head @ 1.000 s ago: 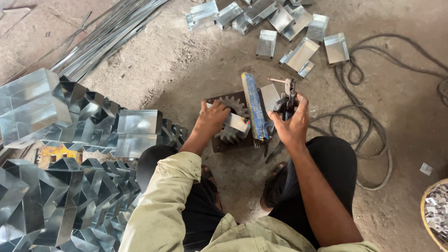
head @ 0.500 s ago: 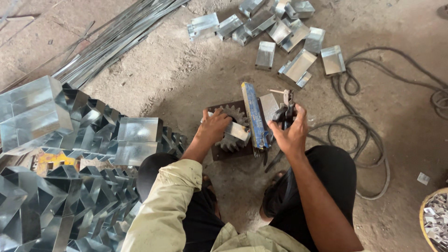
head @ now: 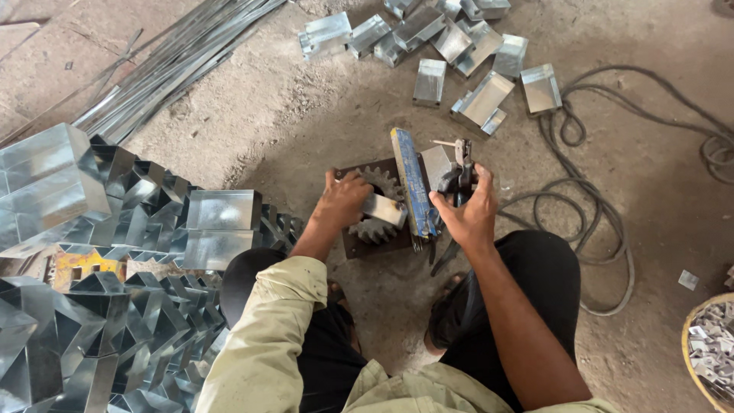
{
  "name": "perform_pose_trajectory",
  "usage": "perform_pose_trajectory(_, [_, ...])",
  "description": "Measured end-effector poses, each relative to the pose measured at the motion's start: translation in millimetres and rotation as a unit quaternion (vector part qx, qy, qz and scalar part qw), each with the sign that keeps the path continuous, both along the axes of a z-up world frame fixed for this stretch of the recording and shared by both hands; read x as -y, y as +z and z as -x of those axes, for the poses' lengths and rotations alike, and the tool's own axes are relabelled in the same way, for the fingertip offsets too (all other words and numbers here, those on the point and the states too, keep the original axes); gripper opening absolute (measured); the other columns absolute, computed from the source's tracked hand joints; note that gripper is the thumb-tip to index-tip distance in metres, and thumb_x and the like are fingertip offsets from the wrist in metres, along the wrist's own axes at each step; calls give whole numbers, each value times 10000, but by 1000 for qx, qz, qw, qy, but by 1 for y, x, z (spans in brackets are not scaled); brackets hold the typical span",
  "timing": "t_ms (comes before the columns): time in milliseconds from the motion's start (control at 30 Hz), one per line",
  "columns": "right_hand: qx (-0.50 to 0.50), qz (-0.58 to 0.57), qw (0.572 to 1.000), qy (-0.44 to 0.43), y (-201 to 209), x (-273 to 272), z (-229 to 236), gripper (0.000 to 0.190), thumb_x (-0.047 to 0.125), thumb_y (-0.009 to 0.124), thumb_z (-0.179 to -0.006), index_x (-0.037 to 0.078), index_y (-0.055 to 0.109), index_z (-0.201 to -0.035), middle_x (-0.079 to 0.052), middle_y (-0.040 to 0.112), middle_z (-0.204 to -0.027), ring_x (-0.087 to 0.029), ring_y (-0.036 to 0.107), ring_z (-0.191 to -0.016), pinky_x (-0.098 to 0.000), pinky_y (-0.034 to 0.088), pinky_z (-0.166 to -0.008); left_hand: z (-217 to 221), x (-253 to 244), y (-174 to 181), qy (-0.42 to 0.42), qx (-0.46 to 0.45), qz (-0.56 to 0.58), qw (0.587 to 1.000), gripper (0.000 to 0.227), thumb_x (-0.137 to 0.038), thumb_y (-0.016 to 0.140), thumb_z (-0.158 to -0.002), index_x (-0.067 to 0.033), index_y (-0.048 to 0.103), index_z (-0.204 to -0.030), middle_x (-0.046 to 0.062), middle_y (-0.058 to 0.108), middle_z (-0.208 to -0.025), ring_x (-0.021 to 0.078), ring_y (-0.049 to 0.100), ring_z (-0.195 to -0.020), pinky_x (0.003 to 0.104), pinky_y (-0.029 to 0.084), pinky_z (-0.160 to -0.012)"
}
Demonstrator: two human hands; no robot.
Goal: The person sits on the floor and uses a handheld welding torch to join small rectangular metal pieces to a central gear-like fixture. They repeatedly pick up metal pieces, position them against the fixture, and apply the torch to create welds, generating bright sparks and smoke.
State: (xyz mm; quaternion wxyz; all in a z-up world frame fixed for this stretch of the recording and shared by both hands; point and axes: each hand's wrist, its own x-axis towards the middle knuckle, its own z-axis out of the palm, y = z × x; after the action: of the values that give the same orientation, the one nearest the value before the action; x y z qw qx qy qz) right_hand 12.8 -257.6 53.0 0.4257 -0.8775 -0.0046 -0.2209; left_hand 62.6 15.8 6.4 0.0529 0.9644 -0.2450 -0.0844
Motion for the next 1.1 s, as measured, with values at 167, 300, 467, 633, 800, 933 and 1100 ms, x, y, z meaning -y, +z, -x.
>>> perform_pose_trajectory(167, [8, -11, 1000, -22, 4, 3, -2, 833, 209, 932, -755, -72, 452, -1375, -255, 608, -1226, -400, 625, -1124, -473, 508, -952, -19, -9, 10, -20, 72, -33, 997, 375, -103, 745, -743, -141, 713, -1115, 57, 699, -1130, 238, 573, -1237, 666, 255, -1124])
perform_pose_trajectory(300, [-24, -38, 998, -53, 18, 5, 0, 737, 172, 924, -742, -30, 496, -1307, -194, 632, -1131, -339, 661, -1025, -437, 535, -875, -65, -1, 35, -125, 78, -132, 980, 117, -107, 737, -825, -161, 748, -928, -3, 739, -1019, 208, 607, -1204, 685, 232, -1173])
perform_pose_trajectory(467, [-86, -112, 987, -76, 36, 9, 1, 678, 160, 890, -750, -6, 498, -1278, -101, 650, -1009, -213, 675, -759, -367, 554, -725, -165, 38, 63, -73, 55, -191, 977, 297, -102, 796, -822, -120, 715, -1108, 143, 693, -1218, 303, 638, -1168, 697, 64, -1230])
perform_pose_trajectory(633, [-84, -127, 986, -75, 35, 7, -4, 683, 168, 898, -753, -9, 491, -1271, -108, 651, -991, -199, 676, -750, -364, 558, -700, -204, 54, 96, 16, 292, -11, 956, 736, -166, 820, -672, -128, 608, -1376, 110, 620, -1395, 329, 493, -1317, 759, 158, -1049])
perform_pose_trajectory(800, [-32, -78, 996, -41, 19, 5, -4, 756, 188, 928, -768, -30, 474, -1332, -154, 674, -1089, -273, 704, -950, -394, 559, -812, -94, 1, 125, 59, 181, 145, 971, 304, -231, 795, -875, -126, 747, -1156, 56, 700, -1264, 253, 579, -1231, 696, 267, -1093])
perform_pose_trajectory(933, [-37, -85, 996, -20, 12, -5, -5, 783, 204, 925, -752, -23, 482, -1357, -170, 684, -1100, -312, 696, -996, -424, 549, -893, 31, -101, 116, 220, 276, 243, 903, 184, -173, 740, -938, -85, 748, -1099, 114, 749, -1115, 328, 672, -1094, 494, 459, -1005])
perform_pose_trajectory(1100, [-39, -77, 994, 61, 3, -24, -6, 786, 229, 933, -797, -15, 486, -1395, -179, 688, -1165, -319, 693, -1068, -435, 540, -956, 203, -189, 34, 537, 146, 235, 797, 261, -201, 701, -923, -78, 706, -1153, 145, 733, -959, 336, 707, -877, 450, 535, -808])
